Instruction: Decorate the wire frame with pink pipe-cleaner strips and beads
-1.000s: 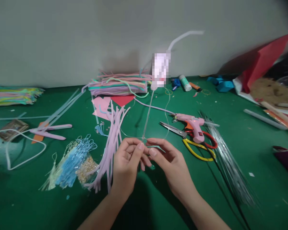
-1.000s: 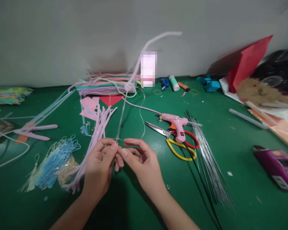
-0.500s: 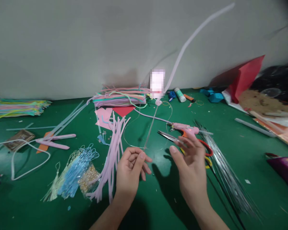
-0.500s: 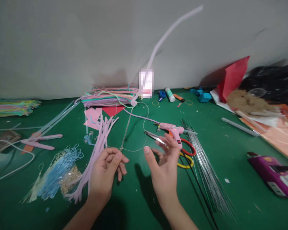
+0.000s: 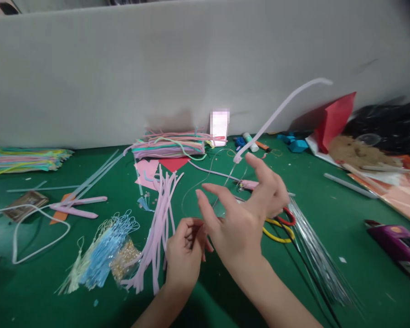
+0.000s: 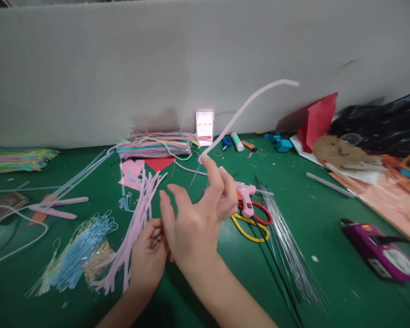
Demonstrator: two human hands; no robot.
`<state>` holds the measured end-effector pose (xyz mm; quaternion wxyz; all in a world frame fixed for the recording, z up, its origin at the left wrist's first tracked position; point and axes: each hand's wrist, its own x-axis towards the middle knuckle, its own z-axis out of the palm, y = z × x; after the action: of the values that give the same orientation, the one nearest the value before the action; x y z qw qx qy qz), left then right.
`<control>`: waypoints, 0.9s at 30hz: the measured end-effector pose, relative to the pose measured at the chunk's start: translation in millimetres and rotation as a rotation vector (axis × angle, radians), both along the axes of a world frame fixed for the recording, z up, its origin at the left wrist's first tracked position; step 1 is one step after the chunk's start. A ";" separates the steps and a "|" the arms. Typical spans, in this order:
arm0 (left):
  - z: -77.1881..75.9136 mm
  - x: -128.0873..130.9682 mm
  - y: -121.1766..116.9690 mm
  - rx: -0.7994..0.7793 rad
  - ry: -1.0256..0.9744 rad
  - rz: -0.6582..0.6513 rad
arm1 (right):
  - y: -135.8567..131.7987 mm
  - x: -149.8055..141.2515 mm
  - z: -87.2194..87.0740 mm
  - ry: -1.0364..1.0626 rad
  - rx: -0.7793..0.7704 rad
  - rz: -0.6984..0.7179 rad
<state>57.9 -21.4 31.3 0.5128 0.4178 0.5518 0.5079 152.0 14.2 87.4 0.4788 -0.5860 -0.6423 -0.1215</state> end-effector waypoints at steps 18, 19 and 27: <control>2.6 -5.0 3.9 0.014 0.003 -0.005 | -50.0 29.5 13.0 0.308 -0.098 0.211; 1.6 -5.3 3.8 0.015 0.011 -0.006 | -50.7 29.6 16.6 0.322 -0.091 0.202; 3.7 -4.5 4.1 0.036 0.020 0.010 | -61.5 43.2 40.3 0.332 -0.048 0.127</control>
<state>53.4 -17.3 35.0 0.4973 0.4294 0.5494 0.5162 195.2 -47.4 127.7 0.5709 -0.5675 -0.5929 0.0228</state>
